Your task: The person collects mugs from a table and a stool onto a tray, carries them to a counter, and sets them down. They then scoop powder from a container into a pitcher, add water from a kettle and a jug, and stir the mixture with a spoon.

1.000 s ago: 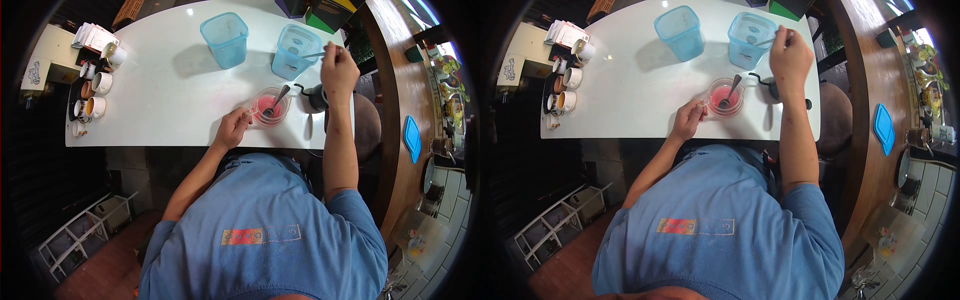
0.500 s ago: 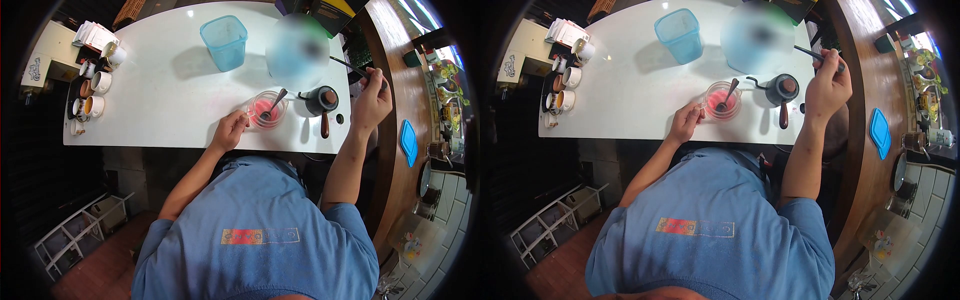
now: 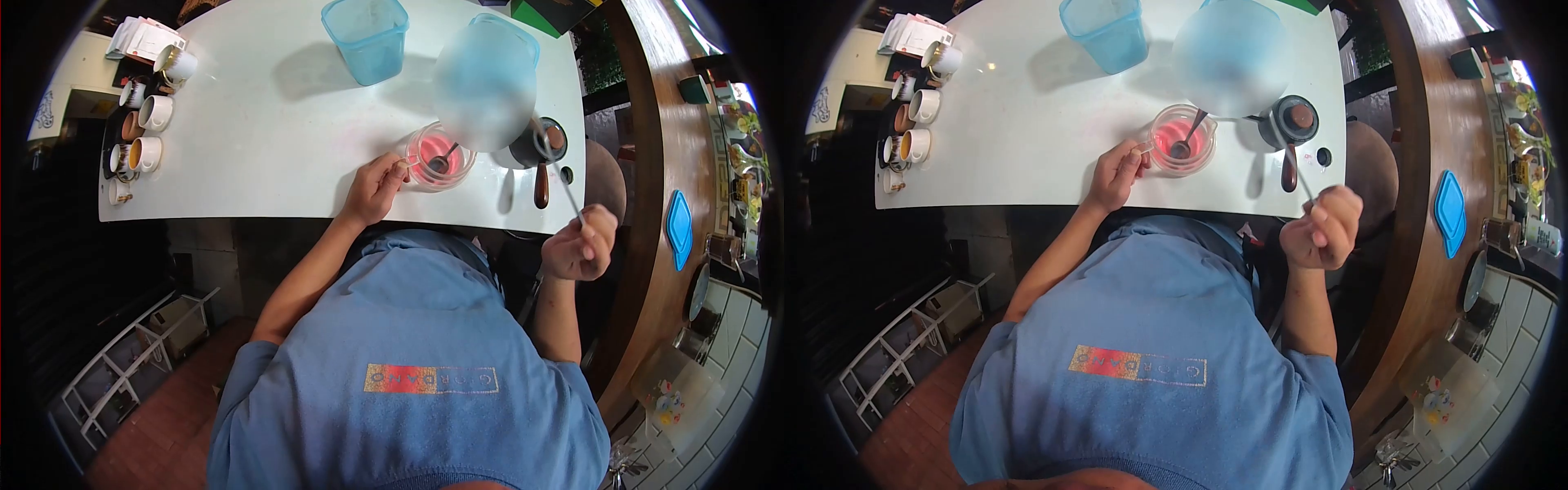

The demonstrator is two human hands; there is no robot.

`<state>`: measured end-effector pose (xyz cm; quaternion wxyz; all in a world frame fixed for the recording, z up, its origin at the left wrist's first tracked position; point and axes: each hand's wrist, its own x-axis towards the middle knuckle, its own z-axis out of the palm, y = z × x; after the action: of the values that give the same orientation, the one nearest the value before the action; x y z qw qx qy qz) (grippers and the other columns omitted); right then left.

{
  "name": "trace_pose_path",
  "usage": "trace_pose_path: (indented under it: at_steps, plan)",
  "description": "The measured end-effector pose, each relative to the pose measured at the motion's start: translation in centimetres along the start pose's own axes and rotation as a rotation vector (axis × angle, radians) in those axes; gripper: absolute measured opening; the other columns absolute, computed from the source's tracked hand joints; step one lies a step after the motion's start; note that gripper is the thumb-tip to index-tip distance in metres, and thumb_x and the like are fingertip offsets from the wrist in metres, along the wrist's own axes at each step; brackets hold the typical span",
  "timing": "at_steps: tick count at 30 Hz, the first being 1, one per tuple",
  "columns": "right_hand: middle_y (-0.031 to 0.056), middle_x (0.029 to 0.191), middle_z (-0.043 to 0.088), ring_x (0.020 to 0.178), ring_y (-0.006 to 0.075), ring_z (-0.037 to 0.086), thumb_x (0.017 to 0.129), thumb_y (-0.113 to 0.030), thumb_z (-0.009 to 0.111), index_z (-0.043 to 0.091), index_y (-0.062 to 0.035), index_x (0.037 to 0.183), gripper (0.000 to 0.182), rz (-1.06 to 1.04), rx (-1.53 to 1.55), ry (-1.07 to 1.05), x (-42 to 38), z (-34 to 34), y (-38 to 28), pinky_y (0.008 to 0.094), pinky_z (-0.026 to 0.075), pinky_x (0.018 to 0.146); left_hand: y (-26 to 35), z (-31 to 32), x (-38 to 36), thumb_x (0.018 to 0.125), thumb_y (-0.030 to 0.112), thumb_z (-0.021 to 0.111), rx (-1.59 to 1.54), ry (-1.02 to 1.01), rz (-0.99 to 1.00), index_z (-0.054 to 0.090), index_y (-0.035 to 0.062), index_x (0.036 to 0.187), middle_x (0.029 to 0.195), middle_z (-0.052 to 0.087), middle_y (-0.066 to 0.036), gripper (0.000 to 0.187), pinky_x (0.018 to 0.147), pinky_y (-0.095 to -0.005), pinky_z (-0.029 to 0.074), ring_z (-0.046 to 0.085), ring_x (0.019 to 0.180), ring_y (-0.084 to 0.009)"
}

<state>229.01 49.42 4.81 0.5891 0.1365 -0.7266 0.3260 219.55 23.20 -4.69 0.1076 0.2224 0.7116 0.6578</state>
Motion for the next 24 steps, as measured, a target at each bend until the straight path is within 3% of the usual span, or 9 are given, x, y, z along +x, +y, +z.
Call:
trace_pose_path:
  at_steps: [2, 6, 8, 11, 15, 24]
  plan:
    - [0.0101, 0.068, 0.053, 0.060, 0.0205, 0.048, 0.098, -0.024, 0.044, 0.054, -0.0004, 0.089, 0.027, -0.008, -0.019, 0.050, 1.8, 0.7, 0.7, 0.0314, 0.042, 0.057, 0.3, 0.1, 0.0, 0.098, 0.029, 0.046, -0.004, -0.002, -0.002, 0.054, 0.0018, 0.081, 0.070, 0.055, -0.004, 0.033, 0.055, -0.0246, 0.040, 0.048, 0.059, -0.0099]
    - [0.0149, 0.081, 0.063, 0.065, 0.0158, 0.057, 0.095, -0.007, 0.049, 0.058, 0.0045, 0.097, 0.015, 0.245, -0.108, 0.187, 4.8, 3.6, 2.7, 0.0250, 0.046, 0.059, 0.8, -0.1, 0.2, 0.098, 0.029, 0.046, -0.008, -0.030, -0.021, 0.054, 0.0017, 0.080, 0.070, 0.054, -0.004, 0.034, 0.055, -0.0239, 0.039, 0.048, 0.059, -0.0095]
    - [0.0126, 0.083, 0.067, 0.068, 0.0116, 0.061, 0.093, -0.008, 0.054, 0.060, 0.0039, 0.100, 0.015, 0.279, -0.059, 0.182, 6.7, 5.8, 3.5, 0.0216, 0.047, 0.059, 1.0, 0.0, 0.1, 0.098, 0.030, 0.046, -0.015, -0.032, -0.029, 0.054, 0.0016, 0.080, 0.070, 0.054, -0.004, 0.034, 0.055, -0.0238, 0.039, 0.048, 0.059, -0.0094]
    - [0.0046, 0.073, 0.067, 0.065, 0.0083, 0.063, 0.090, -0.012, 0.060, 0.066, -0.0010, 0.092, 0.012, 0.376, -0.198, -0.019, 7.7, 7.6, 5.1, 0.0205, 0.047, 0.057, 0.9, 0.0, 0.2, 0.098, 0.030, 0.046, -0.016, -0.023, -0.030, 0.054, 0.0015, 0.080, 0.069, 0.054, -0.004, 0.034, 0.054, -0.0237, 0.039, 0.048, 0.058, -0.0094]
    - [0.0101, 0.072, 0.066, 0.066, 0.0259, 0.061, 0.086, -0.019, 0.062, 0.067, -0.0048, 0.088, 0.015, 0.321, -0.371, -0.267, 7.1, 10.0, 7.1, 0.0359, 0.047, 0.061, 0.5, -0.3, 0.1, 0.099, 0.038, 0.040, 0.022, -0.063, -0.030, 0.056, -0.0001, 0.088, 0.074, 0.053, -0.002, 0.043, 0.054, -0.0207, 0.039, 0.048, 0.064, -0.0074]
    - [0.0114, 0.064, 0.063, 0.062, 0.0294, 0.059, 0.088, -0.022, 0.058, 0.066, -0.0021, 0.079, 0.023, 0.349, -0.401, -0.473, 6.5, 12.3, 8.2, 0.0385, 0.047, 0.062, -0.1, -0.4, 0.0, 0.099, 0.038, 0.041, 0.019, -0.066, -0.059, 0.056, -0.0014, 0.093, 0.077, 0.054, -0.002, 0.043, 0.061, -0.0220, 0.042, 0.048, 0.066, -0.0081]
